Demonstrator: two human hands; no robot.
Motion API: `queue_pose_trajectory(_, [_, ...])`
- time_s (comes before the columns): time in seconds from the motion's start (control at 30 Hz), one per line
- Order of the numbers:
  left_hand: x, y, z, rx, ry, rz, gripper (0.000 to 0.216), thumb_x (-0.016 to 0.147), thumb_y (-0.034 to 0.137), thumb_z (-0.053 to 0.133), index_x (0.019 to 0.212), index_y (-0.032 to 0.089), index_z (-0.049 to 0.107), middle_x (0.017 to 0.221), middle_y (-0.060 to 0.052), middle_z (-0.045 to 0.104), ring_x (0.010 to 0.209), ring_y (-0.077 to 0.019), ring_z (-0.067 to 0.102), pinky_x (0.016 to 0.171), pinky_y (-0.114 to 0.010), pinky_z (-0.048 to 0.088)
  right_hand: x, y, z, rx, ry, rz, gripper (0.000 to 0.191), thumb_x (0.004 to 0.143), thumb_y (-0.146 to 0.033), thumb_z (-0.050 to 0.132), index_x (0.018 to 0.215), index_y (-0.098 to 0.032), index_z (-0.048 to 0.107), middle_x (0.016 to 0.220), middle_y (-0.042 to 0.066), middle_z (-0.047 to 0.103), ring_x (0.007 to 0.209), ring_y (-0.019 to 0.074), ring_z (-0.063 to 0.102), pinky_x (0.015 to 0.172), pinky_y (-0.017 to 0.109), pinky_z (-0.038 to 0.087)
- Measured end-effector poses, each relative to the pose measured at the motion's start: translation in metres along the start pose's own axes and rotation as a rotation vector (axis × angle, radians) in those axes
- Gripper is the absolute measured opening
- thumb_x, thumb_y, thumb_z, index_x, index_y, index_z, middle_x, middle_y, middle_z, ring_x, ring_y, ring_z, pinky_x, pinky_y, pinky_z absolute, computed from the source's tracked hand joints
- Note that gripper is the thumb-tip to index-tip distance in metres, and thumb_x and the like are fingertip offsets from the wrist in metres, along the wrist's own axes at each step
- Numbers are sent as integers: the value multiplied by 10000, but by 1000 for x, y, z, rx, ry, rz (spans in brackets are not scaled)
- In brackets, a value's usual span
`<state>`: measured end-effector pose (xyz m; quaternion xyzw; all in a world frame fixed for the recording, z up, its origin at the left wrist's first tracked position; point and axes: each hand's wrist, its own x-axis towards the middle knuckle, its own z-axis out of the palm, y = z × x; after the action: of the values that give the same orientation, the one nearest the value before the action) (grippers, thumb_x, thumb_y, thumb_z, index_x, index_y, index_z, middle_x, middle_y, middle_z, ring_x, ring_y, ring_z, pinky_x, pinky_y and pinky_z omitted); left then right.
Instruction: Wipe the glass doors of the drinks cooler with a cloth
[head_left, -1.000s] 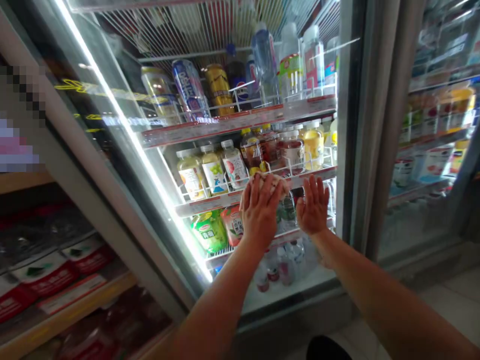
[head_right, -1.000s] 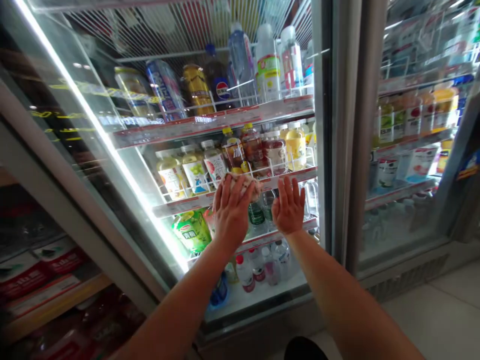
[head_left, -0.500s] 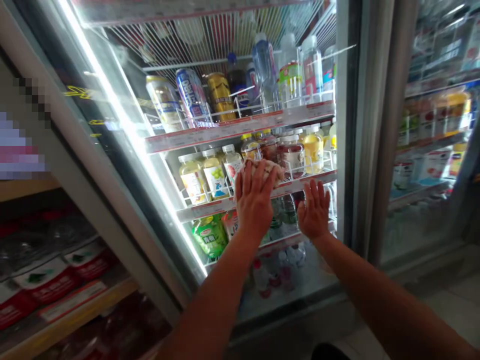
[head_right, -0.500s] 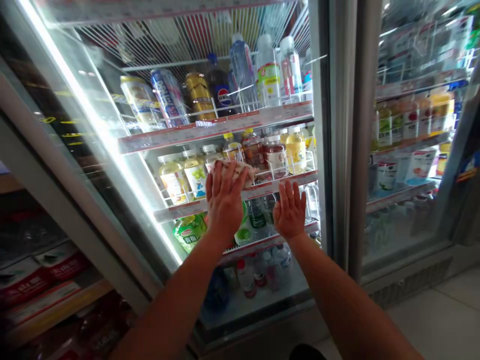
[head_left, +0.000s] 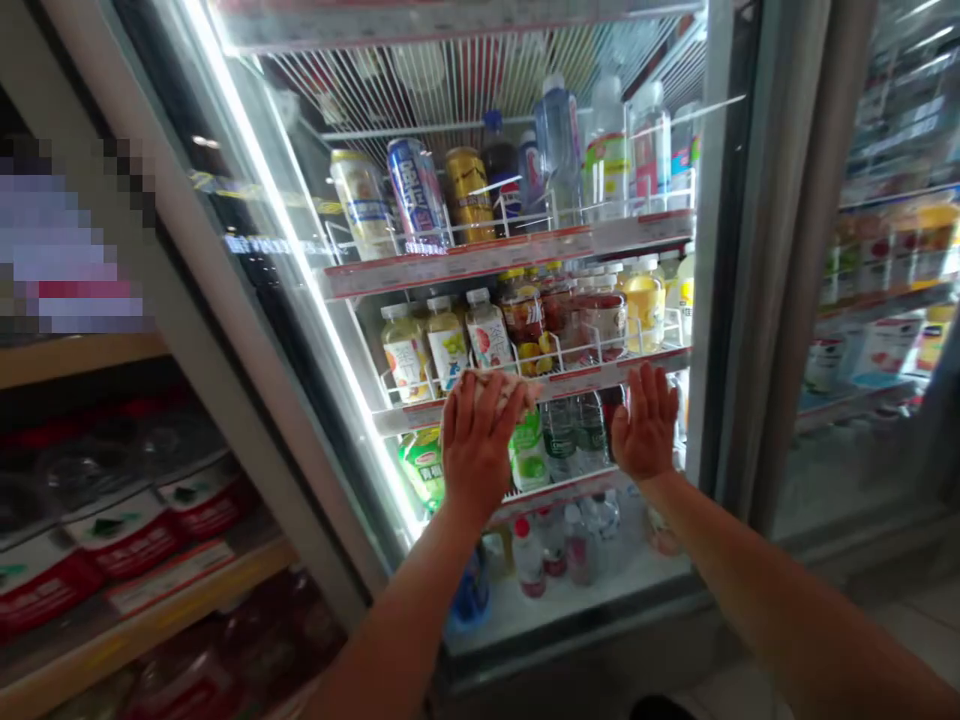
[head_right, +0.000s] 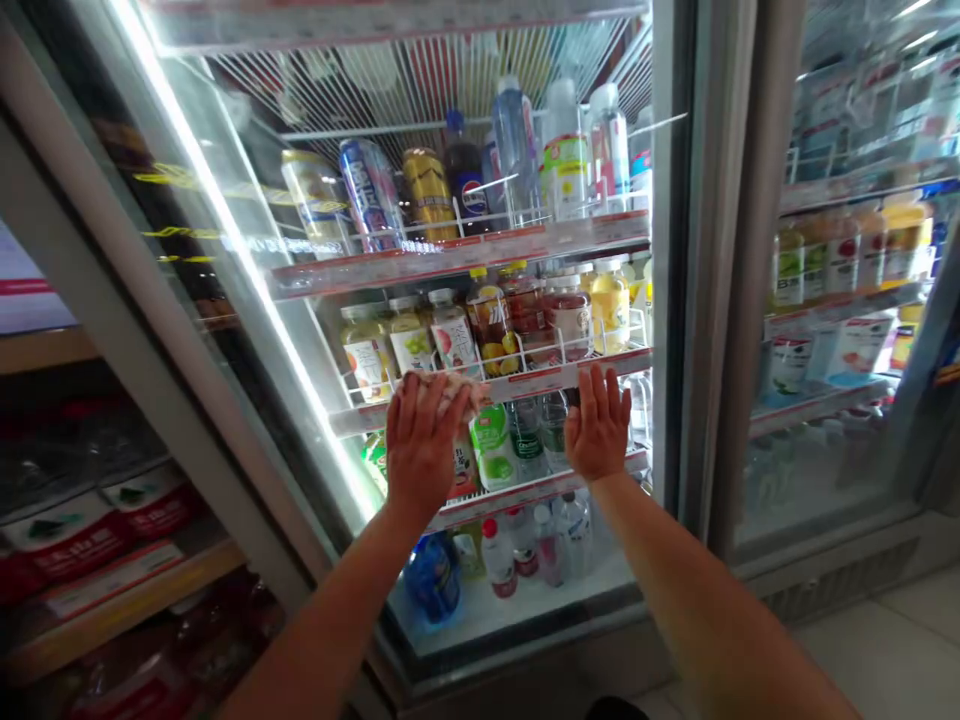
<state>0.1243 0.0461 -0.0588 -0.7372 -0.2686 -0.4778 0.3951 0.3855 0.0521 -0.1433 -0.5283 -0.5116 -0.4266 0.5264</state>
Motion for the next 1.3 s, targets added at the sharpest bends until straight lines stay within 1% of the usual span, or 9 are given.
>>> queue_pose_trajectory(0.1, [-7,-13,-4,-9,-32,36,594,919,81,480,1467,307,449,1524,-37,473,1520,-257,215,1236,-481,241,0,0,-1,-5,-3,-1,661,972,-256,381,1586,-183,145,1606,150,317,1529,282,189,1214,555,211])
queue_pose_trajectory(0.23, [-6,-33,-13,23,50,-122,568,946,119,446,1488,287,421,1562,-65,416,1530,-264,179,1244,-504,216,1,0,-2,-1,3,-6,661,967,-256,386,1582,-166,163,1613,161,297,1529,289,185,1212,559,216])
queue_pose_trajectory(0.33, [-26,-34,-15,38,66,-154,577,945,103,441,1497,268,408,1559,-87,415,1531,-274,168,1242,-514,221,1,-1,-2,1,0,0,658,963,-250,384,1580,-165,173,1617,159,288,1528,291,188,1214,562,215])
queue_pose_trajectory(0.47, [-53,-33,-17,35,13,-81,611,925,54,456,1480,308,431,1522,-63,471,1525,-262,195,1242,-494,233,1,-1,-1,-7,7,-8,655,965,-254,380,1580,-173,172,1607,162,310,1526,292,196,1208,568,227])
queue_pose_trajectory(0.7, [-56,-56,-27,108,118,-194,617,942,87,468,1512,304,373,1555,-88,419,1518,-286,217,1230,-525,254,0,0,0,-2,23,-11,650,974,-256,403,1581,-181,181,1604,158,318,1525,284,199,1214,554,220])
queue_pose_trajectory(0.9, [-94,-49,-24,123,39,-125,705,903,27,470,1527,325,336,1525,-79,459,1517,-276,222,1243,-500,256,-3,-2,5,11,62,-25,654,968,-246,415,1580,-192,189,1604,153,322,1518,286,224,1219,563,215])
queue_pose_trajectory(1.13, [-58,-68,-32,89,60,-96,746,903,-1,405,1562,301,230,1588,-82,365,1527,-276,180,1229,-540,277,-1,-1,2,40,52,-12,646,958,-231,435,1565,-183,219,1569,182,375,1505,315,257,1186,614,270])
queue_pose_trajectory(1.23, [-38,-59,-24,-14,80,-69,773,906,2,411,1581,256,133,1580,-103,374,1527,-272,172,1216,-564,304,13,-25,-12,95,55,17,657,939,-207,447,1557,-165,227,1583,201,328,1502,345,251,1149,654,312])
queue_pose_trajectory(1.3, [-27,-49,-17,-93,101,-40,775,913,7,415,1583,254,113,1565,-98,402,1521,-260,199,1212,-553,327,28,-56,-26,163,16,-67,682,927,-191,466,1562,-180,219,1608,182,280,1512,336,226,1149,628,337])
